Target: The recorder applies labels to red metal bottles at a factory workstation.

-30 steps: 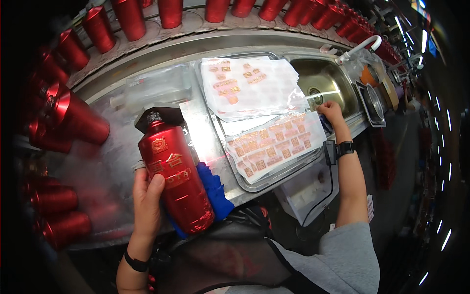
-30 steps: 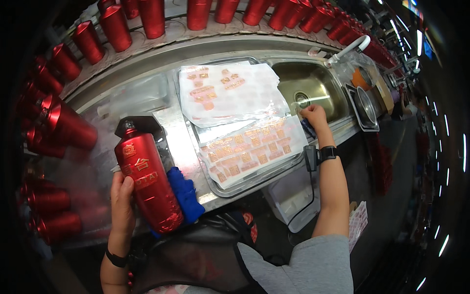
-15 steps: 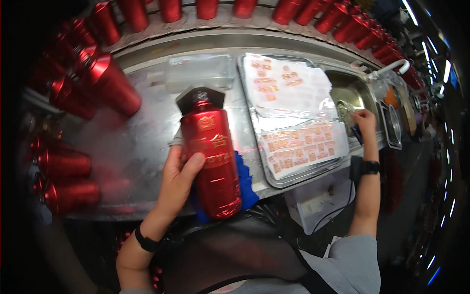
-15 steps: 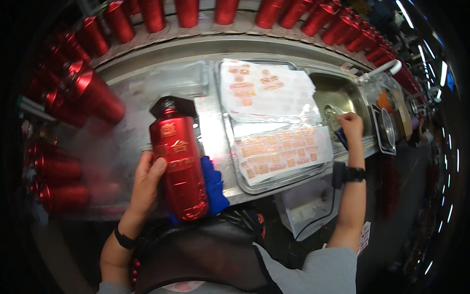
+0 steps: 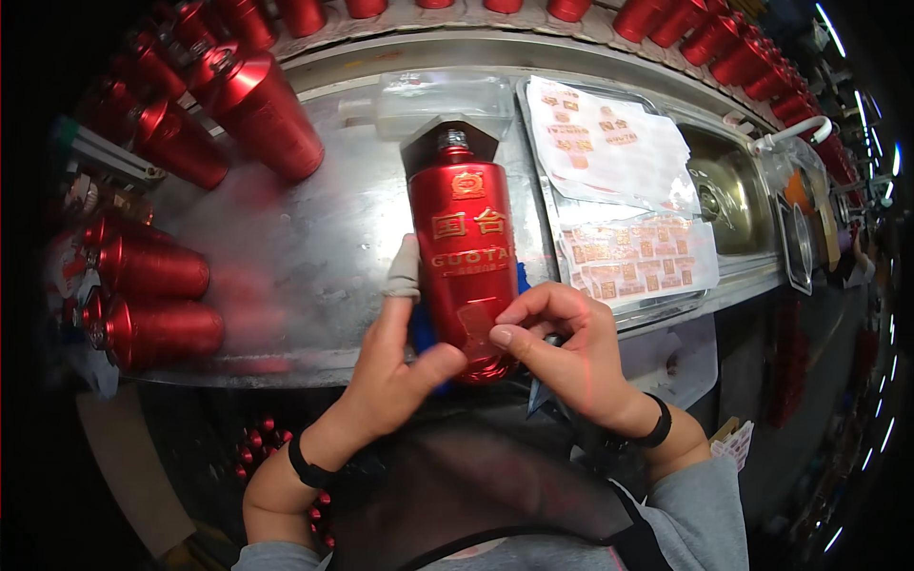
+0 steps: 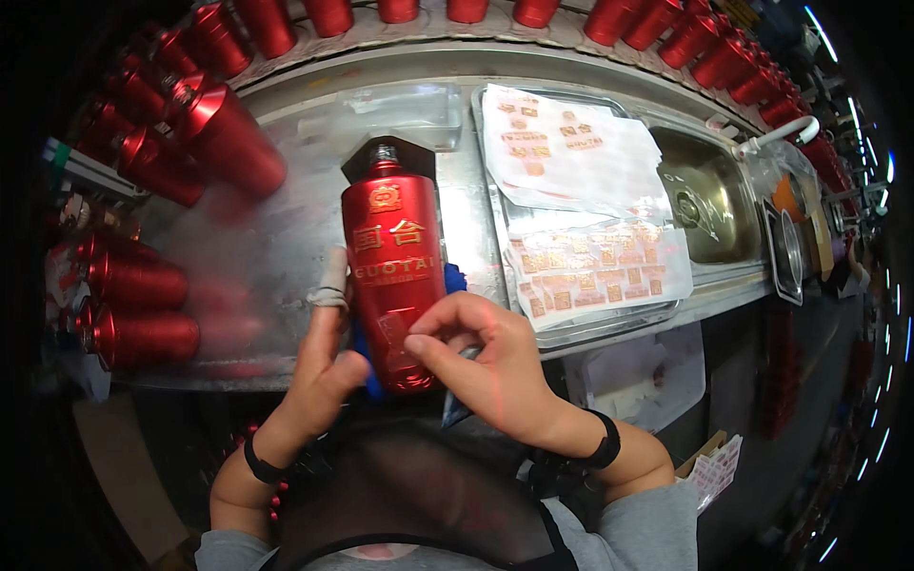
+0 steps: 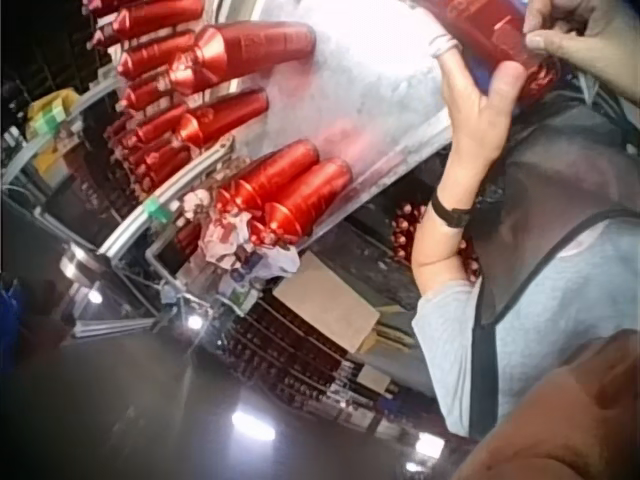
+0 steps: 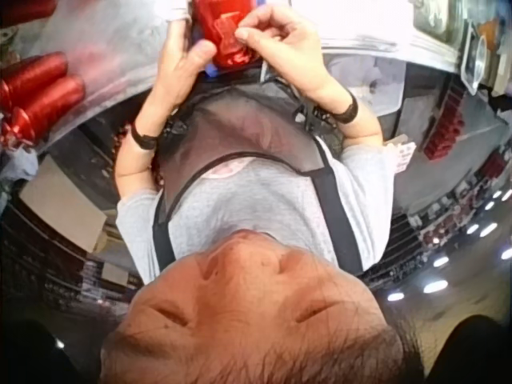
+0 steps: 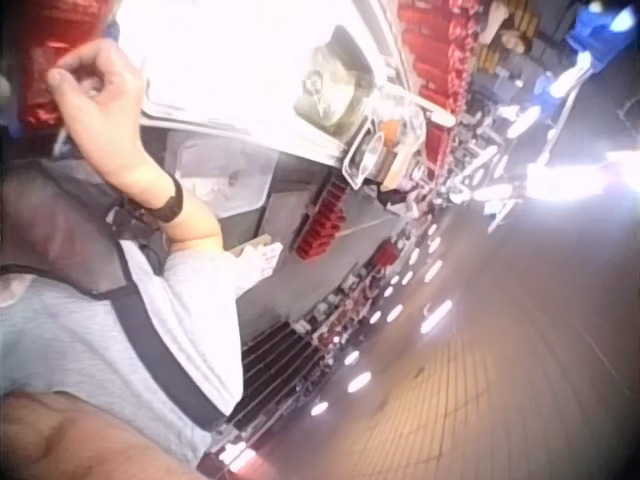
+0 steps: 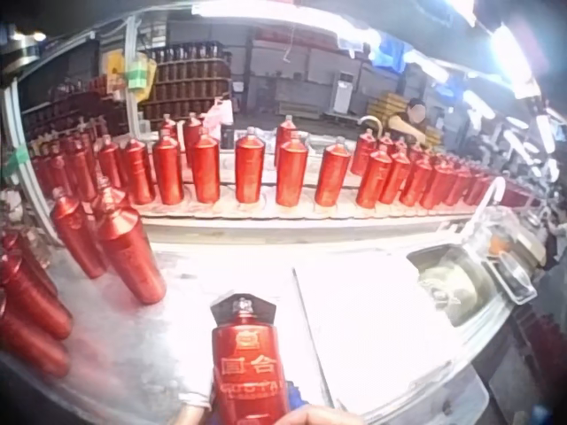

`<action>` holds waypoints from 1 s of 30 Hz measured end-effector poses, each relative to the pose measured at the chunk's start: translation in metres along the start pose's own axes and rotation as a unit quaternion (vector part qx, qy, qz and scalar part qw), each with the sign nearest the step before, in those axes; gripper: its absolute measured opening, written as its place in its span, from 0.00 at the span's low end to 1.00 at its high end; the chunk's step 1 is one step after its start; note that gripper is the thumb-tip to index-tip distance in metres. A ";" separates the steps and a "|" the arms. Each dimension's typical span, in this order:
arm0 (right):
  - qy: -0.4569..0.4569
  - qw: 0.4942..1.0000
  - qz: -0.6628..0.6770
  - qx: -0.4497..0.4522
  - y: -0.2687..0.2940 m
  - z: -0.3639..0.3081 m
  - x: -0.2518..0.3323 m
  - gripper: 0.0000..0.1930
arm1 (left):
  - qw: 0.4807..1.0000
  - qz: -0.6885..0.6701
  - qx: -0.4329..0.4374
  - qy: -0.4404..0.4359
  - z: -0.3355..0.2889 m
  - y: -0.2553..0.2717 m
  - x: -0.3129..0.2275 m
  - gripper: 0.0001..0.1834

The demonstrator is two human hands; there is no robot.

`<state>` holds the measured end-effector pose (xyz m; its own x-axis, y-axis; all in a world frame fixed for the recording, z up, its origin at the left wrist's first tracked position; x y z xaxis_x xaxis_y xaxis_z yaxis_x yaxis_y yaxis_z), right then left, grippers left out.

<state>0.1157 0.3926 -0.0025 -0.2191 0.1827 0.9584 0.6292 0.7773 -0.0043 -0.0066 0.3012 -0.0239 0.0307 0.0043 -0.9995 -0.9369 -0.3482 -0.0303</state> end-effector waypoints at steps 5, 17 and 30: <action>0.051 0.995 -0.058 -0.070 0.007 -0.005 -0.007 0.07 | 0.997 0.073 -0.036 -0.013 -0.005 0.000 -0.002 0.52; 0.001 0.999 -0.018 -0.048 0.014 -0.001 -0.036 0.18 | 0.993 0.105 -0.046 -0.025 -0.007 -0.008 -0.005 0.52; -0.005 1.000 0.000 -0.024 0.011 0.006 -0.037 0.23 | 0.999 0.009 -0.050 0.013 -0.004 -0.002 0.006 0.51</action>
<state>0.1264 0.3981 -0.0402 -0.2265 0.1884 0.9556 0.6638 0.7479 0.0099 -0.0035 0.2979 -0.0303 0.0244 -0.0272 -0.9993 -0.8977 -0.4404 -0.0100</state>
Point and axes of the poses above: each hand's wrist, its own z-axis towards the middle knuckle, its own y-axis out of the back of the hand, x = y × z, the point moved 10 cm from there along z, towards the middle knuckle, and after that the axes turned 2 degrees about -x, right-handed, at the moved point
